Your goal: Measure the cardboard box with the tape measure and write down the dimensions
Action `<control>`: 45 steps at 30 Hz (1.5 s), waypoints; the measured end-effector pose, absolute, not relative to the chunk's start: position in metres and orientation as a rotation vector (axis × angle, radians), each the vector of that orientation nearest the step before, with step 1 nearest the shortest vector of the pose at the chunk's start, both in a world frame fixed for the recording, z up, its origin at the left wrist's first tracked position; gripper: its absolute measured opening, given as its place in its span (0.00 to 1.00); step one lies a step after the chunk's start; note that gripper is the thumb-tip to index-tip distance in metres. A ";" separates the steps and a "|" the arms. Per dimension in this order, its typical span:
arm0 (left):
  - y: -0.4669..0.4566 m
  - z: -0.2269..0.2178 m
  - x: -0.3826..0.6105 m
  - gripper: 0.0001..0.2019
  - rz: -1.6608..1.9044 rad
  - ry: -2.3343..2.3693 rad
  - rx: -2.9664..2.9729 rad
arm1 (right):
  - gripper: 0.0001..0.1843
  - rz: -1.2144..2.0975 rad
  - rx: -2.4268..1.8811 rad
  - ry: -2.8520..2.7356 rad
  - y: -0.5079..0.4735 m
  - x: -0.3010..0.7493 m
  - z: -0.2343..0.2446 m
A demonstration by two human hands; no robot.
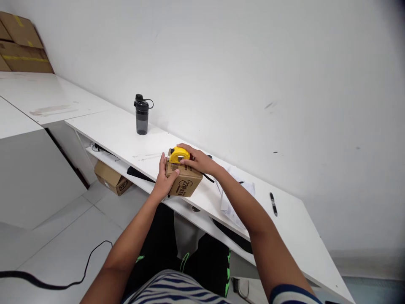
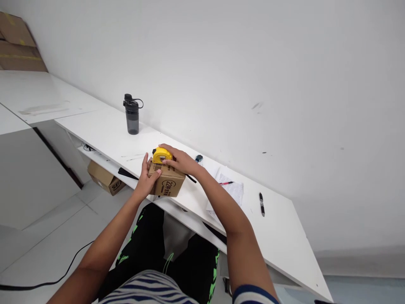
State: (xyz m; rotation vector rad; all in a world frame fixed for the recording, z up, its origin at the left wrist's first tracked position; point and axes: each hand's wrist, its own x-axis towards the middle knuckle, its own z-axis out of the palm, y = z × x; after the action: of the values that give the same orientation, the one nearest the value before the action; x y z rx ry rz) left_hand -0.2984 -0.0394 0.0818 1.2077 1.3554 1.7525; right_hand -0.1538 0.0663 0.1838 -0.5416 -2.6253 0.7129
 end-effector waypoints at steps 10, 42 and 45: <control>-0.030 0.065 -0.304 0.33 1.823 1.648 1.426 | 0.31 0.751 -0.868 -2.483 0.078 -0.038 0.186; -0.037 0.078 -0.172 0.33 1.642 1.145 1.414 | 0.36 0.957 -0.667 -1.720 -0.027 -0.023 0.068; -0.029 0.077 -0.140 0.25 1.348 1.166 1.476 | 0.31 0.652 -1.088 -1.799 0.011 0.043 0.063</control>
State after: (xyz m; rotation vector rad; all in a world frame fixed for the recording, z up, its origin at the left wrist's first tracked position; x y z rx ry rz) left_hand -0.1400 -0.0286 0.0771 1.4763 1.1658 1.3483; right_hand 0.0433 0.0112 0.0627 -1.0884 -1.7985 0.6522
